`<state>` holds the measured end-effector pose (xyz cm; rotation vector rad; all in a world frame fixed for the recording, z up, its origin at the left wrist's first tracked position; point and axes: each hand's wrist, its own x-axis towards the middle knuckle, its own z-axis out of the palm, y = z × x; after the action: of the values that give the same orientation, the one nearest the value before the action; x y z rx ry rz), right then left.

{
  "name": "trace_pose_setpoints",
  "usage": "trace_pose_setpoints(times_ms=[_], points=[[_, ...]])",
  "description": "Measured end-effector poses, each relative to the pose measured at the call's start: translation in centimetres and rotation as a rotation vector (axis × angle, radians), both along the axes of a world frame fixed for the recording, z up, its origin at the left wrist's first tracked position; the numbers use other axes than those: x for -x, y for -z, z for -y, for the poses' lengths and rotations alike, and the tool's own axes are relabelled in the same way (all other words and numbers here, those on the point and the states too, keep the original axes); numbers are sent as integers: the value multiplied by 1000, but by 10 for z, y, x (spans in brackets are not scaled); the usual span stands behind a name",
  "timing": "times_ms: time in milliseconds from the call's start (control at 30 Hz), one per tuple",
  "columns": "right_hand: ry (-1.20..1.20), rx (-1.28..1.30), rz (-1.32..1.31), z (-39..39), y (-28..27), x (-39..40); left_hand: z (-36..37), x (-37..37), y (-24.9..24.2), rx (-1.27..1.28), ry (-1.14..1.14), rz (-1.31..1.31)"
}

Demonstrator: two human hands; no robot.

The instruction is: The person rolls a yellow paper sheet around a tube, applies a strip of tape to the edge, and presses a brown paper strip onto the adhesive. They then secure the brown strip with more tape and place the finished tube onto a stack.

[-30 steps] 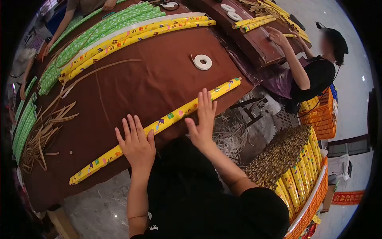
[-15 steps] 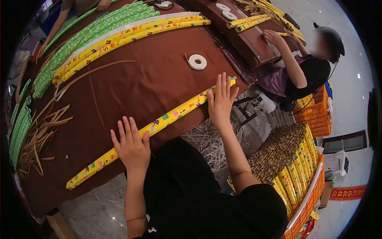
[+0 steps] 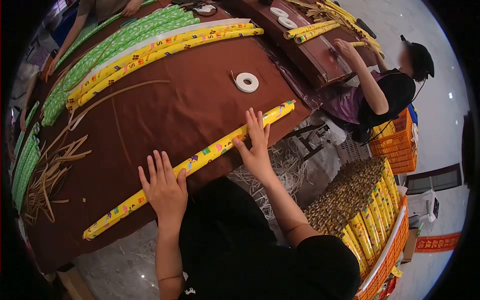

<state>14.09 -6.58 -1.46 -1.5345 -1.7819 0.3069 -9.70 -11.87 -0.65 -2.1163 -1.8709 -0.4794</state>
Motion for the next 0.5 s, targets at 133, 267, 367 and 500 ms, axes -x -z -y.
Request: trace_pose_setpoints(times_ms=[133,267,367,500], points=[[-46,16,-215,1,-3,-3,1,0,0,-5,1,19],[86,-93,-292,4,-3,-2,1,0,0,-9,0,22],[120,-208,2,1,-12,8,1,-1,1,-14,-1,31],[150,-249,302,-24,-18,-25,1,0,3,-21,1,14]])
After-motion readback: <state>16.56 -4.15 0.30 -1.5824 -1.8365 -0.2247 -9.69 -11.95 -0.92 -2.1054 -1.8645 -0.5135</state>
